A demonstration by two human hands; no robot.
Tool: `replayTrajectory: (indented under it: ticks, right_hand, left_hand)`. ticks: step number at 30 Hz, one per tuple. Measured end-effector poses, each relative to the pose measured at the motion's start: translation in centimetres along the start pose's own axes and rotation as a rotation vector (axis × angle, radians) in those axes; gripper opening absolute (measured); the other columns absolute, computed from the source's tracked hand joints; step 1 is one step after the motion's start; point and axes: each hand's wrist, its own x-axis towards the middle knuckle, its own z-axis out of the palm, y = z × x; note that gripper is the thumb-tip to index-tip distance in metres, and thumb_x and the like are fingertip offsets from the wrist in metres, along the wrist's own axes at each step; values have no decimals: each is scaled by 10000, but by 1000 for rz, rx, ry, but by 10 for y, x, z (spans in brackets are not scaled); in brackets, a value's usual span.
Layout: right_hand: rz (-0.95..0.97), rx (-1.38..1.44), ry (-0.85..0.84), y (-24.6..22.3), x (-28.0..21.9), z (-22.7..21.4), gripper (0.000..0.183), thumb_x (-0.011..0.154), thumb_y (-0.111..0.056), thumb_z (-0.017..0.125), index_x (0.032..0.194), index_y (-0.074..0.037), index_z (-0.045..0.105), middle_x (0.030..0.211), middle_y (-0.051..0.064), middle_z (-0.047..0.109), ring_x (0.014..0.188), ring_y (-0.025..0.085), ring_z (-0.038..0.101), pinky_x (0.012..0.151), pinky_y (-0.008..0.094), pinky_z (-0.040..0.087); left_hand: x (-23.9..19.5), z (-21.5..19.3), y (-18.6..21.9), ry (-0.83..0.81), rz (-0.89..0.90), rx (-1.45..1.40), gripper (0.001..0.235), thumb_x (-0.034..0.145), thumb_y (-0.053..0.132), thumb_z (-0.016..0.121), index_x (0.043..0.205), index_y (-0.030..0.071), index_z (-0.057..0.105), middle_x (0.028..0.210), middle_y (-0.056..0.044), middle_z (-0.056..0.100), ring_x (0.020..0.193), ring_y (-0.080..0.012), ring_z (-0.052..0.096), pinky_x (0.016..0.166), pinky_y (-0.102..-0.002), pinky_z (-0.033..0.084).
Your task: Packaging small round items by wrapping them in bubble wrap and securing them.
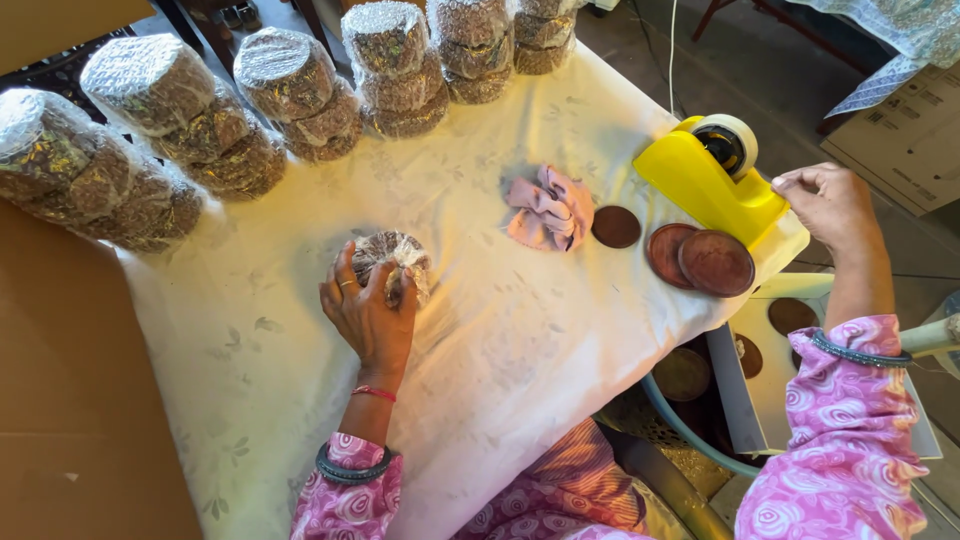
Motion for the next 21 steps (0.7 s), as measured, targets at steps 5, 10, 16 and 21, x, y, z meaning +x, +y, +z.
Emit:
replayTrajectory:
  ticks: [5,10,16,21]
  right_hand:
    - [-83,-143,67,9,9,1,240,973,-235,783,1115,-42,782,1172,151,683,826,233,630,788,386,532]
    - [-164,-232,37,32,22,10,208,981,-231,790,1048,-34,787,1144,166,719,859,255,665,836,405,551]
    - [-106,-185,41,40,34,12,241,1007,-244,771,1080,-14,777,1159,185,713,873,282,665,814,406,530]
    - [78,-41,-90,26,42,11,210,996,-193,711,1108,-27,773,1002,147,748,872,212,687,819,377,530]
  left_hand:
    - [0,1,0,-15,-4,0,253,922,358,728,1057,151,780,1487,-124,512,1394,-340,439,1193,-577,266]
    - [0,-2,1,-16,-13,-3,251,921,358,727,1058,155,778,1466,-113,521,1394,-324,446,1183,-593,267]
    - [0,-2,1,-28,-5,0,252,910,355,729,1064,161,777,1447,-108,529,1388,-327,446,1171,-612,267]
    - [0,-2,0,-22,17,-14,240,920,336,729,1073,156,771,1453,-112,533,1373,-333,456,1189,-564,275]
